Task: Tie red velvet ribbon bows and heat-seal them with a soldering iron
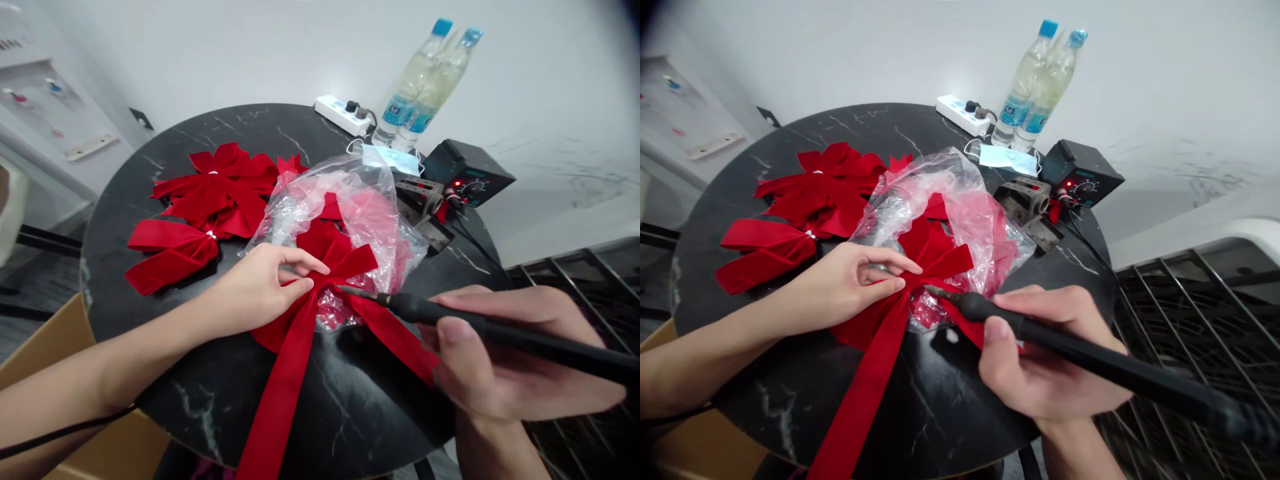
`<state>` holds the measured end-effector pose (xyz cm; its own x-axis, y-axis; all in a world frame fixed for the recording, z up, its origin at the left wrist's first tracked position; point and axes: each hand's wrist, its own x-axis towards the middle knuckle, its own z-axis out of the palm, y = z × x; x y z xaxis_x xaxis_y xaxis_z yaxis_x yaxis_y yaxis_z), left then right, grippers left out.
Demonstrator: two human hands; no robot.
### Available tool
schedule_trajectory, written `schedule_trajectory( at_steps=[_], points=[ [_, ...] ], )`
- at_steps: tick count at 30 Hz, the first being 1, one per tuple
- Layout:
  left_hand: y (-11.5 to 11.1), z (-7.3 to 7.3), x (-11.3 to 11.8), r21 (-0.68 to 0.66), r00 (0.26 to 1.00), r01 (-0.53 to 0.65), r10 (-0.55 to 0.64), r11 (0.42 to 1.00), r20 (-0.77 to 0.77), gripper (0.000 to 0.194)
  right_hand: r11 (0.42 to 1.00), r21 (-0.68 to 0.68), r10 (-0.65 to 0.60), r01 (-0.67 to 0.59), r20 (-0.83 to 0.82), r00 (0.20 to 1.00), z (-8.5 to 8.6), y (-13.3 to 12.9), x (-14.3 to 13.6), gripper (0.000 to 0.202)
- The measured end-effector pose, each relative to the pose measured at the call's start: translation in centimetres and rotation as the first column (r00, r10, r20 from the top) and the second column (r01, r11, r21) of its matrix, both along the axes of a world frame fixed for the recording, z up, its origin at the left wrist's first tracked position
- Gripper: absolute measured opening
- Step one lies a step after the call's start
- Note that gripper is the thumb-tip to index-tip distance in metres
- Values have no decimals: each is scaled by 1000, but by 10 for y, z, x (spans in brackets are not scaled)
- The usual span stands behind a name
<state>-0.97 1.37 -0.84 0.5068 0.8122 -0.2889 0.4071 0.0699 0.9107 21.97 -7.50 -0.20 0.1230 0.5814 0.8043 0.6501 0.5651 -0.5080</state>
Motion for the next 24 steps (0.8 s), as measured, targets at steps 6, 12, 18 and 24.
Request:
schedule_trajectory(
  at_steps=[6, 12, 18, 24],
  points=[
    [-1, -3, 2, 8, 998, -12, 11, 1000, 55, 21, 996, -16, 92, -91, 38, 995, -2, 5, -15, 27],
    [-2, -3, 1, 33, 998, 11, -13, 999, 57, 23, 998, -28, 60, -59, 43, 997, -3, 4, -15, 25],
    [-3, -2, 1, 12, 999, 14, -14, 1000, 46, 24, 997, -61, 55, -52, 48, 997, -8, 3, -13, 29],
    [-2, -2, 2, 14, 998, 19, -20, 1000, 64, 24, 994, -104, -29, 38, 87, 996, -11, -2, -13, 29]
  ],
)
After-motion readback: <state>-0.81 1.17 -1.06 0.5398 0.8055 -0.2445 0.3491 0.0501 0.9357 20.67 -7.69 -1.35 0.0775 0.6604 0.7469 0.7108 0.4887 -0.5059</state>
